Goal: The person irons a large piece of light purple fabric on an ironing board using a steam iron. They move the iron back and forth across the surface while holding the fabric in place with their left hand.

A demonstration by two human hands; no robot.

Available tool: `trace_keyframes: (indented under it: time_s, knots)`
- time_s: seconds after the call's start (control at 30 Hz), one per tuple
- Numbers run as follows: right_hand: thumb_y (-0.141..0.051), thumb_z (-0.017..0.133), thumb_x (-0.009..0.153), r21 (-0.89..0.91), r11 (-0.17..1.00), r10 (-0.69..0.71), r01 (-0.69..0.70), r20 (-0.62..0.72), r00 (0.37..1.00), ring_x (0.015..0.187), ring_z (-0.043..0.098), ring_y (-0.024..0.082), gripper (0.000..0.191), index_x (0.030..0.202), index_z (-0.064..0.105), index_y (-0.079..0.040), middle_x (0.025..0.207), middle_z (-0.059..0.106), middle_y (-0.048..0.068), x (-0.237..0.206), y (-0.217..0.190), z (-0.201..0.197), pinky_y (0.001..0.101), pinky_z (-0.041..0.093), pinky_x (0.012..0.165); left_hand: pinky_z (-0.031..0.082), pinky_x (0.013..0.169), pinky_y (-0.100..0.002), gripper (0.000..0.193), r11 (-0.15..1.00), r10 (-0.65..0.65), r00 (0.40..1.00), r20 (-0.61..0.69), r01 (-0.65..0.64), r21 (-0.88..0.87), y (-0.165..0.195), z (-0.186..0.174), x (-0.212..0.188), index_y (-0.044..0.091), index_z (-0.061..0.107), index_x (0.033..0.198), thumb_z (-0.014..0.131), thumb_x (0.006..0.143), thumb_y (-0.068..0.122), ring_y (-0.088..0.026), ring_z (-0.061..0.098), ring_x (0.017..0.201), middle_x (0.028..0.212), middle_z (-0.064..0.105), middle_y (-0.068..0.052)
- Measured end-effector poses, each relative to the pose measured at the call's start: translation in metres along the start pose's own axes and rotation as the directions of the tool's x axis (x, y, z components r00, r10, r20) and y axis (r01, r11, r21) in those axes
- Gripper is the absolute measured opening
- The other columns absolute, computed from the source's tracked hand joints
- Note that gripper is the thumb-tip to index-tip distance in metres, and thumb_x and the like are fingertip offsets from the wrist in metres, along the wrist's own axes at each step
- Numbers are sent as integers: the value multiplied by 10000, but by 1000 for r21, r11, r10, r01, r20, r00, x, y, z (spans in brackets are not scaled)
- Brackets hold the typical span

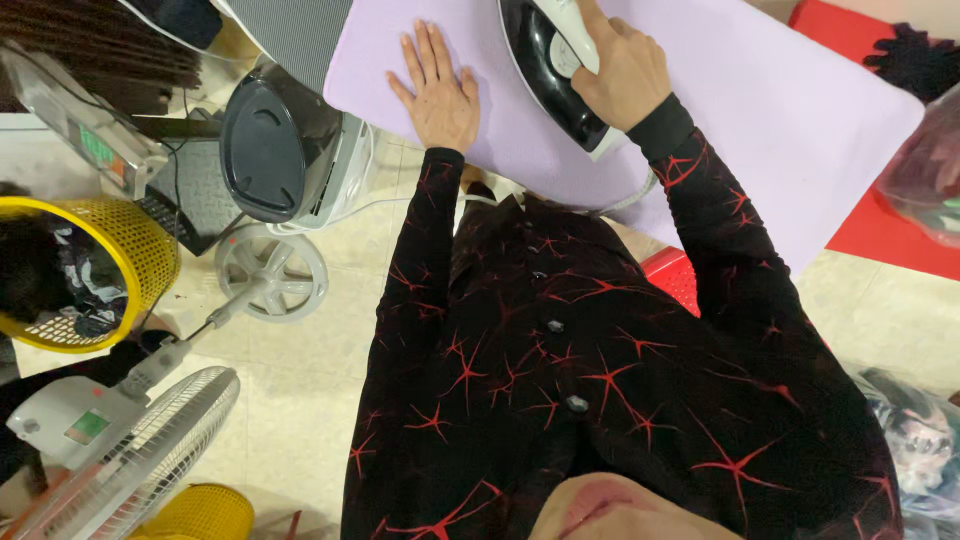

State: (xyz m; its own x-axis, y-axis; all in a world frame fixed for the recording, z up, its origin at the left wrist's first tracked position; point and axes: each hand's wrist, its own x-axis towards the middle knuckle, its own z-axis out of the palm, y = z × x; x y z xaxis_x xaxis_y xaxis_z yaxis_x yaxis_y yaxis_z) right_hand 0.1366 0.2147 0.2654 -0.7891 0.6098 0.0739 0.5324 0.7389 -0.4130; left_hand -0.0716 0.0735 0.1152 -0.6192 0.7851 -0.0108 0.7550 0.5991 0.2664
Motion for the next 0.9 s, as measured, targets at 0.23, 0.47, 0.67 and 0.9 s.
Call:
trace_keyframes:
  time_s: [0.23,0.47,0.67,0.9]
  knots:
    - [-115,688,851,23,999,-41,40,38,998,805,632,484,778,1598,471,-90,955,660,226,2,-11,-6,567,515,726,89,1253,-709,763,1000,20,999,-31,-20,-9,0,3,1,91,193,1648,502,1026,408,-319,104,1603,1725,145,-68]
    - [-102,688,861,0,993,-115,115,-6,993,865,640,472,587,1422,519,-62,1032,689,214,22,-12,1,559,510,747,97,1265,-691,768,1000,-6,1000,30,7,-15,4,-3,1,90,202,1651,508,1023,410,-306,103,1611,1733,143,-59]
    - [-103,702,838,19,994,-112,111,63,992,778,623,485,703,1517,536,-29,963,670,246,20,-11,4,567,510,706,91,1247,-709,767,1000,-4,998,-57,3,-19,-5,-1,1,99,208,1645,520,1017,410,-315,92,1601,1721,145,-57]
    - [-129,712,874,-28,992,-126,126,11,992,869,654,465,561,1408,553,-64,1000,682,224,42,-14,17,560,520,741,95,1259,-698,779,998,-37,998,-42,35,-50,-9,-4,0,82,214,1645,523,1014,417,-308,86,1606,1725,142,-64]
